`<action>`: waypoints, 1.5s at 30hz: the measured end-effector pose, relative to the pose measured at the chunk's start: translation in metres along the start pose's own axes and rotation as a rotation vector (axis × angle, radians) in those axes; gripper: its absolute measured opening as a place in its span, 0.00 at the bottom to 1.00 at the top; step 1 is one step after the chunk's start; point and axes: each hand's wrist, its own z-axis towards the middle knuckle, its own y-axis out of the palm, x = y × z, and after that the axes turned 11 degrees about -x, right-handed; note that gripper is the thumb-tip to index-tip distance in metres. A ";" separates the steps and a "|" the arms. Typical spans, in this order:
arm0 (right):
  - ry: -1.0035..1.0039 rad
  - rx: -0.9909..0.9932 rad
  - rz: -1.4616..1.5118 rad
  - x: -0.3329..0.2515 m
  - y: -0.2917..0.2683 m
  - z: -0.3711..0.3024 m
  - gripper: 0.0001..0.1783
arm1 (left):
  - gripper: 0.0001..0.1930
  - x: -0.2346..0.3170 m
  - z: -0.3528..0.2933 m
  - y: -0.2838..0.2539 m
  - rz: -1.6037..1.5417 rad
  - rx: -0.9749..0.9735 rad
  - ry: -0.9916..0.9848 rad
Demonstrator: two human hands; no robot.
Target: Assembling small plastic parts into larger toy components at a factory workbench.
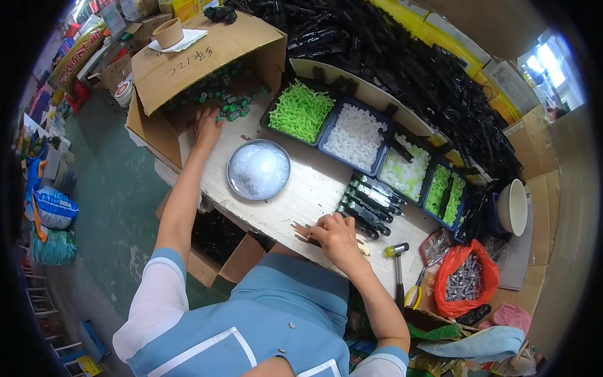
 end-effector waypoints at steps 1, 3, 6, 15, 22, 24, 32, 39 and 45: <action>0.014 0.052 -0.063 0.002 0.003 -0.002 0.08 | 0.20 0.004 -0.009 -0.008 -0.008 -0.027 0.013; 0.062 0.091 -0.136 0.006 0.006 -0.007 0.11 | 0.20 0.012 -0.029 -0.024 -0.013 -0.057 0.024; 0.082 0.070 -0.194 -0.001 0.002 -0.011 0.12 | 0.21 0.023 -0.067 -0.044 -0.005 -0.146 -0.057; 0.097 0.200 -0.157 0.009 0.019 -0.004 0.11 | 0.13 0.006 -0.101 -0.050 -0.278 -0.003 0.050; 0.069 0.261 -0.207 -0.003 0.016 -0.032 0.13 | 0.10 0.023 -0.108 -0.048 -0.258 -0.088 0.015; 0.108 0.099 -0.291 -0.007 0.027 -0.045 0.17 | 0.11 0.022 -0.112 -0.053 -0.274 -0.119 0.001; 0.116 0.233 -0.267 0.002 0.038 -0.054 0.21 | 0.10 0.061 -0.127 -0.095 -1.349 -0.334 -0.287; 0.129 0.562 0.014 0.007 0.036 -0.043 0.08 | 0.09 0.168 -0.159 -0.102 -1.448 -0.902 0.042; 0.165 0.597 0.062 0.007 0.036 -0.049 0.07 | 0.07 0.241 -0.180 -0.076 -0.923 -0.916 0.300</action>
